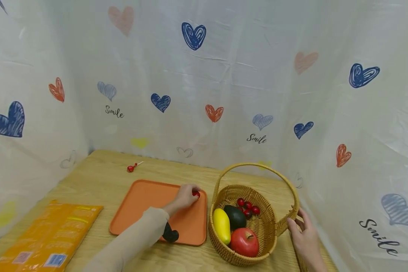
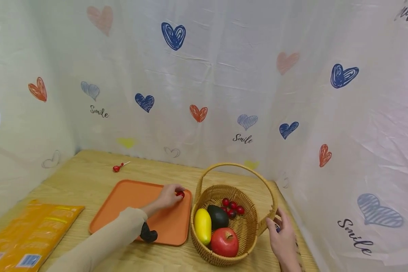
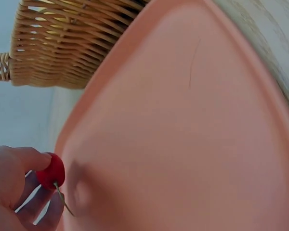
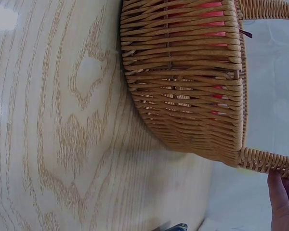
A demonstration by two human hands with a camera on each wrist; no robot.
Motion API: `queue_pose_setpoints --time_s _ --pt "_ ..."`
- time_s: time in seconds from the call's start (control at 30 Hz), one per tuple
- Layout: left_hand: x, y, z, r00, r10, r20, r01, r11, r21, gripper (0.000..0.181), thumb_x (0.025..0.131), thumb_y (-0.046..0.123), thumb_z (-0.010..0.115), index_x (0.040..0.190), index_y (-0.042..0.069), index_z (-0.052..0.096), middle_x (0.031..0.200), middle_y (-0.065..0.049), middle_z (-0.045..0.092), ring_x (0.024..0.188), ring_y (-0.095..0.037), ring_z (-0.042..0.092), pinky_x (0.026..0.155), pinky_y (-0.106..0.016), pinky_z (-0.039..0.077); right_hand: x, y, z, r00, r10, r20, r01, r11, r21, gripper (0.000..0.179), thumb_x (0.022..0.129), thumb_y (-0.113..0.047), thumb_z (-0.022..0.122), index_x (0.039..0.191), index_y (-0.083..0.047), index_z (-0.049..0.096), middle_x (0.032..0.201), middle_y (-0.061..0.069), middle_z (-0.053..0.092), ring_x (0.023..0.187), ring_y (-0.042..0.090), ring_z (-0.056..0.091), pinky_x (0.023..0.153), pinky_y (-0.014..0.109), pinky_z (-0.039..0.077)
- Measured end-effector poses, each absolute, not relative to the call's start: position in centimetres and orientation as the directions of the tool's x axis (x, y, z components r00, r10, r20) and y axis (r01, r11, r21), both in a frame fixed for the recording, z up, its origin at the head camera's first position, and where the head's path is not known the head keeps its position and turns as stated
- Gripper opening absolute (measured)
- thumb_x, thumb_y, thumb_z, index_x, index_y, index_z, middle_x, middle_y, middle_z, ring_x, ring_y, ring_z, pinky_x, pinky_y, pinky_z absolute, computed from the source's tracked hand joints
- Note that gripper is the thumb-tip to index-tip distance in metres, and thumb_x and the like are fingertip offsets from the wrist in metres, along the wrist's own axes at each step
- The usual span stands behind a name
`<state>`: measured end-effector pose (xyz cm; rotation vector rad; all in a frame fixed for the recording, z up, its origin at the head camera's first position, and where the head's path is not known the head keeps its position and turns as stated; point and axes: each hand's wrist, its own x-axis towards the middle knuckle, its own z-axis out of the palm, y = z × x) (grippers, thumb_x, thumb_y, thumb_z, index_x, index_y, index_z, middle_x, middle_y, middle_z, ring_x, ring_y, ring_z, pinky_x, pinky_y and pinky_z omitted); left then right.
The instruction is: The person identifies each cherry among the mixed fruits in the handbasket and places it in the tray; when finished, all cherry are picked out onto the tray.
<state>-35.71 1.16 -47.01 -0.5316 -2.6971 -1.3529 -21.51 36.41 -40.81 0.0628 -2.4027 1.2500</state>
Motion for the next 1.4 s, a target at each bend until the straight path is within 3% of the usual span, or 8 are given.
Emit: queue_pose_setpoints --time_s 0.23,0.37,0.63,0.87,1.0,1.13,1.4 --pt "-35.7 0.2 -47.9 -0.933 0.286 0.219 0.350 0.575 0.739 0.022 0.084 -0.004 0.067 0.106 -0.003 0.068 0.101 -0.014 0.066 0.091 -0.028 0.062 0.074 -0.036 0.052 -21.5 35.9 -40.9 -0.907 0.156 0.392 -0.232 0.591 -0.773 0.046 0.099 -0.010 0.050 0.140 0.004 0.034 0.127 0.023 0.041 0.096 -0.020 0.042 0.073 0.007 0.044" --pt "-35.8 0.1 -47.8 -0.936 0.277 0.216 0.340 0.555 0.759 0.025 0.085 0.000 0.068 0.110 -0.001 0.066 0.108 -0.014 0.064 0.096 -0.029 0.061 0.075 -0.038 0.052 -21.4 36.2 -40.9 -0.912 0.163 0.375 -0.213 0.593 -0.776 0.047 0.099 -0.012 0.049 0.140 0.005 0.032 0.129 0.022 0.038 0.096 -0.021 0.040 0.073 0.005 0.042" --pt "-34.5 -1.0 -44.6 -0.936 0.278 0.218 0.312 0.362 0.878 0.037 0.087 0.009 0.068 0.122 0.002 0.062 0.121 -0.017 0.060 0.109 -0.035 0.057 0.080 -0.038 0.052 -20.8 37.0 -39.8 -0.928 0.181 0.325 -0.159 0.597 -0.786 0.051 0.100 -0.020 0.047 0.142 0.003 0.028 0.132 0.018 0.034 0.094 -0.024 0.039 0.071 0.006 0.043" --pt "-30.9 -1.6 -42.2 -0.907 0.351 0.233 0.318 0.206 0.925 0.037 0.087 0.014 0.069 0.122 0.002 0.062 0.115 -0.015 0.063 0.108 -0.032 0.058 0.079 -0.032 0.052 -21.1 36.6 -39.9 -0.938 0.135 0.319 -0.191 0.567 -0.801 0.051 0.100 -0.016 0.048 0.141 0.005 0.028 0.132 0.022 0.035 0.095 -0.022 0.040 0.072 0.009 0.045" --pt "-29.7 0.4 -41.2 -0.871 0.404 0.279 0.350 0.114 0.930 0.037 0.087 0.012 0.069 0.120 -0.002 0.062 0.112 -0.015 0.064 0.104 -0.029 0.060 0.081 -0.030 0.051 -21.2 36.4 -40.0 -0.946 0.138 0.294 -0.173 0.553 -0.815 0.051 0.100 -0.019 0.048 0.142 0.002 0.029 0.133 0.022 0.034 0.096 -0.021 0.040 0.074 0.009 0.044" --pt "-29.5 3.5 -40.4 -0.847 0.441 0.297 0.372 0.093 0.924 0.035 0.086 0.014 0.071 0.118 0.001 0.064 0.110 -0.012 0.065 0.102 -0.025 0.060 0.082 -0.029 0.051 -21.2 36.1 -40.1 -0.942 0.154 0.299 -0.170 0.548 -0.819 0.049 0.100 -0.017 0.049 0.141 0.001 0.031 0.133 0.021 0.036 0.095 -0.020 0.042 0.074 0.009 0.044" --pt "-30.1 9.4 -40.0 -0.835 0.482 0.263 0.401 0.208 0.892 0.033 0.086 0.020 0.071 0.117 0.009 0.066 0.110 -0.007 0.066 0.099 -0.016 0.060 0.082 -0.026 0.049 -21.3 35.9 -40.4 -0.915 0.199 0.351 -0.193 0.547 -0.814 0.044 0.098 -0.010 0.052 0.138 0.002 0.038 0.126 0.019 0.043 0.094 -0.016 0.046 0.073 0.011 0.047"
